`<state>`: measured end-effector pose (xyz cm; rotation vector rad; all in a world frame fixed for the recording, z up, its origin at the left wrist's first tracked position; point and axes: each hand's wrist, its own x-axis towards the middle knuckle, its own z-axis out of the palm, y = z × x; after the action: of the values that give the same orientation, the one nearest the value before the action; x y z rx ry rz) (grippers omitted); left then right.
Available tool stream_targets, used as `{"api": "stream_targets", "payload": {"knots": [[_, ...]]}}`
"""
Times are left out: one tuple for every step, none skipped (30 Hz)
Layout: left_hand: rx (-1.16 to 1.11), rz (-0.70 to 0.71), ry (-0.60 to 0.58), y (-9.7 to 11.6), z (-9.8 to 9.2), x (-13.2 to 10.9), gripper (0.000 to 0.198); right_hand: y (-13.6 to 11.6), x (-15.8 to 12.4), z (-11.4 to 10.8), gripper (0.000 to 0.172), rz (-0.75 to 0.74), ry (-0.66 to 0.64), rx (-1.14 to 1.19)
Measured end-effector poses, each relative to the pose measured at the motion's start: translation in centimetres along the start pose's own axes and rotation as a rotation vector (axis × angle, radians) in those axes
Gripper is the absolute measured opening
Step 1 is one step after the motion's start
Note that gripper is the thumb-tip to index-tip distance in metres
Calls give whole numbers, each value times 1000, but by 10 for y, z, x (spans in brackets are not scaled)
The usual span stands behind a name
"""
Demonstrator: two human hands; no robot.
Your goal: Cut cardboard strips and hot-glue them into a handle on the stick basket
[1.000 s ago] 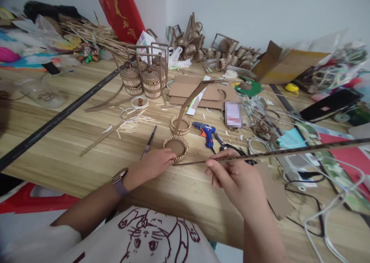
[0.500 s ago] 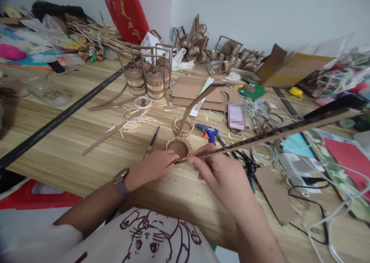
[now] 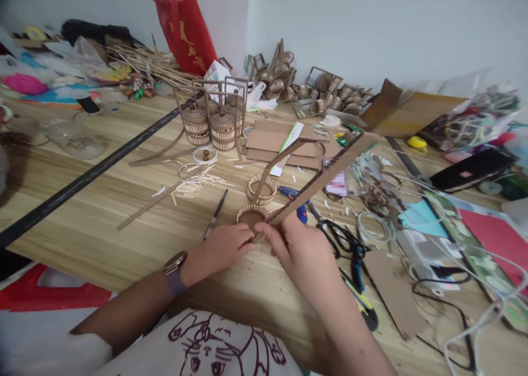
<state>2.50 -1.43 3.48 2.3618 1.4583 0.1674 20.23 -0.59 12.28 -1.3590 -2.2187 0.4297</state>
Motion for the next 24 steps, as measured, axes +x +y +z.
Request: {"api": "stream_targets", "payload": {"knots": [[0, -4, 8, 0, 1, 0, 25, 1, 1, 1, 48, 1, -1, 3], [-2, -10, 14, 0, 2, 0, 25, 1, 2, 2, 46, 3, -4, 10], [-5, -16, 21, 0, 3, 0, 25, 2, 3, 2, 44, 4, -13, 22], [-10, -23, 26, 1, 3, 0, 25, 2, 3, 3, 41, 5, -24, 39], [-13, -29, 30, 1, 3, 0, 26, 3, 4, 3, 37, 4, -34, 63], [-14, -36, 32, 0, 3, -1, 26, 4, 4, 3, 34, 4, -42, 96], [-14, -44, 34, 0, 4, -1, 26, 6, 4, 3, 31, 5, -50, 134], [-16, -50, 39, 0, 4, -2, 26, 8, 4, 3, 29, 12, -55, 170], [-21, -52, 46, 0, 4, -2, 26, 11, 2, 3, 30, 21, -56, 203], [-32, -50, 54, -1, 4, -3, 26, 15, 1, 3, 30, 33, -55, 233], [-45, -46, 62, -1, 4, -3, 25, 19, -2, 4, 31, 44, -52, 258], [-59, -44, 67, -1, 4, -3, 24, 25, -4, 5, 30, 55, -50, 276], [-70, -45, 66, -1, 4, -4, 22, 30, -7, 6, 30, 65, -47, 283], [-77, -50, 63, 0, 4, -4, 21, 36, -10, 7, 29, 75, -47, 284], [-81, -59, 61, -1, 4, -4, 19, 42, -13, 9, 28, 85, -51, 280], [-84, -66, 62, -1, 4, -3, 19, 47, -16, 10, 27, 96, -61, 270], [-86, -68, 67, -2, 5, -3, 18, 53, -19, 11, 26, 107, -71, 257], [-87, -58, 72, -4, 5, -3, 18, 59, -20, 11, 26, 118, -80, 243], [-88, -37, 78, -6, 6, -2, 18, 66, -21, 11, 26, 128, -85, 228], [-89, -8, 81, -8, 6, -2, 19, 72, -22, 11, 27, 138, -88, 211], [-90, 23, 80, -11, 6, -2, 19, 79, -21, 11, 27, 146, -90, 187], [-91, 53, 76, -14, 6, -1, 19, 86, -19, 10, 27, 158, -89, 149], [-92, 74, 70, -17, 5, -1, 19, 94, -17, 10, 27, 173, -85, 100], [-94, 87, 63, -19, 5, -1, 19, 101, -14, 9, 27, 192, -78, 47]]}}
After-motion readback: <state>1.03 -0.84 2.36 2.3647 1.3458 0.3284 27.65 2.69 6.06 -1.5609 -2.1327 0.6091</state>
